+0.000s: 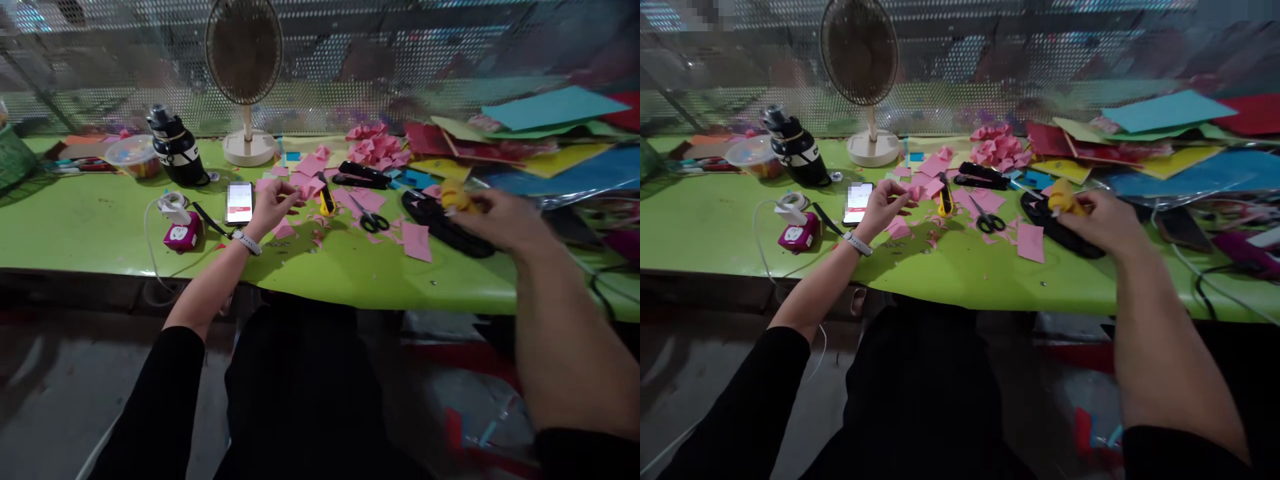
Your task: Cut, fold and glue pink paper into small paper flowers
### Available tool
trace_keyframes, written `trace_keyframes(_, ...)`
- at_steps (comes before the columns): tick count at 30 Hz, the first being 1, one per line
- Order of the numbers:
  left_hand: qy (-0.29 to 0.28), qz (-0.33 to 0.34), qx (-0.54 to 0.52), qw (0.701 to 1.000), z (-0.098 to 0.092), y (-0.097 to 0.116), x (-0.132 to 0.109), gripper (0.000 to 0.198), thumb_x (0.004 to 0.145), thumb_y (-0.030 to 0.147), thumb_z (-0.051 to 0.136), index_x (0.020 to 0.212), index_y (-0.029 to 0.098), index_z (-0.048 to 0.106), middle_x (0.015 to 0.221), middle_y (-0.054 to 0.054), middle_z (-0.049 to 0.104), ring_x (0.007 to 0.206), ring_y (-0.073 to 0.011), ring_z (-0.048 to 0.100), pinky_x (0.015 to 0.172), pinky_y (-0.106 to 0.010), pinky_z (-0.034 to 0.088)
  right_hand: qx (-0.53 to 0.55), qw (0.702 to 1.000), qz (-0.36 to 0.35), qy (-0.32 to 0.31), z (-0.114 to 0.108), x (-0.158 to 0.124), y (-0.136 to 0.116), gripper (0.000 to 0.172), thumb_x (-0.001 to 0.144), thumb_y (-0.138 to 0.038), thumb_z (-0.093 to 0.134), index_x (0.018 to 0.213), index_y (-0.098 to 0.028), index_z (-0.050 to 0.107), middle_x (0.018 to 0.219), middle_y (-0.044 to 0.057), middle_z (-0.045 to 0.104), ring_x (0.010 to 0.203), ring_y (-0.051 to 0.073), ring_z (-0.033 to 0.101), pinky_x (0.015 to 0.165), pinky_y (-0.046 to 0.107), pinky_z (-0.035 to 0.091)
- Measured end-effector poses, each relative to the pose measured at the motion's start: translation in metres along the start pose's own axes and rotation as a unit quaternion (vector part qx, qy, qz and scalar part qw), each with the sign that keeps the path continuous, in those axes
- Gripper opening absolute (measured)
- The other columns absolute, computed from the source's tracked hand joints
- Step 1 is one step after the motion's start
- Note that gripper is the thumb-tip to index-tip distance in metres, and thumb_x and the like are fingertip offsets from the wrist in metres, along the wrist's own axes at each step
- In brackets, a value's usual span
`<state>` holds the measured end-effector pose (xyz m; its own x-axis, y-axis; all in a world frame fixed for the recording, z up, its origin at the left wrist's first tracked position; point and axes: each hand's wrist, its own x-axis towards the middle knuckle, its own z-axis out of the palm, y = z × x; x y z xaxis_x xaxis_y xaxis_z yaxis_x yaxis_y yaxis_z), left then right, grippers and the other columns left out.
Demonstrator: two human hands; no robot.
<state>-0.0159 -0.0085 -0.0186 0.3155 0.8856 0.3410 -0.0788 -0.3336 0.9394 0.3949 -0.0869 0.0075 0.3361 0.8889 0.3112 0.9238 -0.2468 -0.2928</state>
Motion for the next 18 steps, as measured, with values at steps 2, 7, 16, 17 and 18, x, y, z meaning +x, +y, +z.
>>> trace_keyframes(2,0.003,0.034,0.008,0.999,0.001,-0.003,0.002,0.023,0.091,0.030,0.072,0.092,0.018,0.052,0.084,-0.003,0.069,0.077,-0.0110,0.072,0.070,-0.025,0.060,0.179,0.980,0.081,0.027,-0.009,-0.006,-0.014,0.020,0.071,-0.013,0.077,0.086,-0.020,0.066,0.077,0.004,0.065,0.056,0.012,0.048,0.058,0.031,0.041)
trace_keyframes(7,0.021,0.098,0.057,0.993,0.002,-0.005,0.005,0.030,0.083,0.022,0.080,0.102,0.019,0.056,0.087,-0.001,0.067,0.078,-0.0102,0.067,0.072,-0.025,0.056,0.474,0.871,0.102,0.084,-0.018,-0.021,-0.071,0.016,0.065,-0.020,0.074,0.072,-0.021,0.060,0.060,-0.003,0.053,0.048,0.010,0.045,0.042,0.025,0.032)
trace_keyframes(16,0.051,0.122,0.109,0.985,-0.001,0.001,-0.003,0.036,0.079,0.031,0.083,0.104,0.020,0.059,0.085,-0.001,0.064,0.074,-0.0109,0.063,0.070,-0.027,0.055,0.534,0.837,-0.023,-0.115,0.006,-0.037,-0.144,0.035,0.061,-0.046,0.085,0.077,-0.022,0.066,0.070,0.001,0.063,0.056,0.012,0.051,0.049,0.028,0.039)
trace_keyframes(17,0.050,0.125,0.110,0.985,-0.001,0.000,-0.003,0.038,0.079,0.032,0.083,0.105,0.021,0.058,0.087,-0.001,0.065,0.074,-0.0110,0.064,0.071,-0.028,0.055,0.520,0.840,-0.024,-0.154,0.012,-0.038,-0.147,0.037,0.062,-0.049,0.086,0.080,-0.022,0.066,0.070,0.001,0.062,0.056,0.013,0.051,0.049,0.028,0.039)
trace_keyframes(18,0.049,0.128,0.111,0.984,-0.001,-0.001,-0.003,0.038,0.079,0.033,0.084,0.104,0.021,0.058,0.089,-0.002,0.066,0.075,-0.0110,0.065,0.071,-0.028,0.056,0.504,0.842,-0.026,-0.193,0.018,-0.039,-0.150,0.040,0.064,-0.051,0.085,0.083,-0.022,0.066,0.070,0.000,0.062,0.055,0.013,0.051,0.048,0.028,0.039)
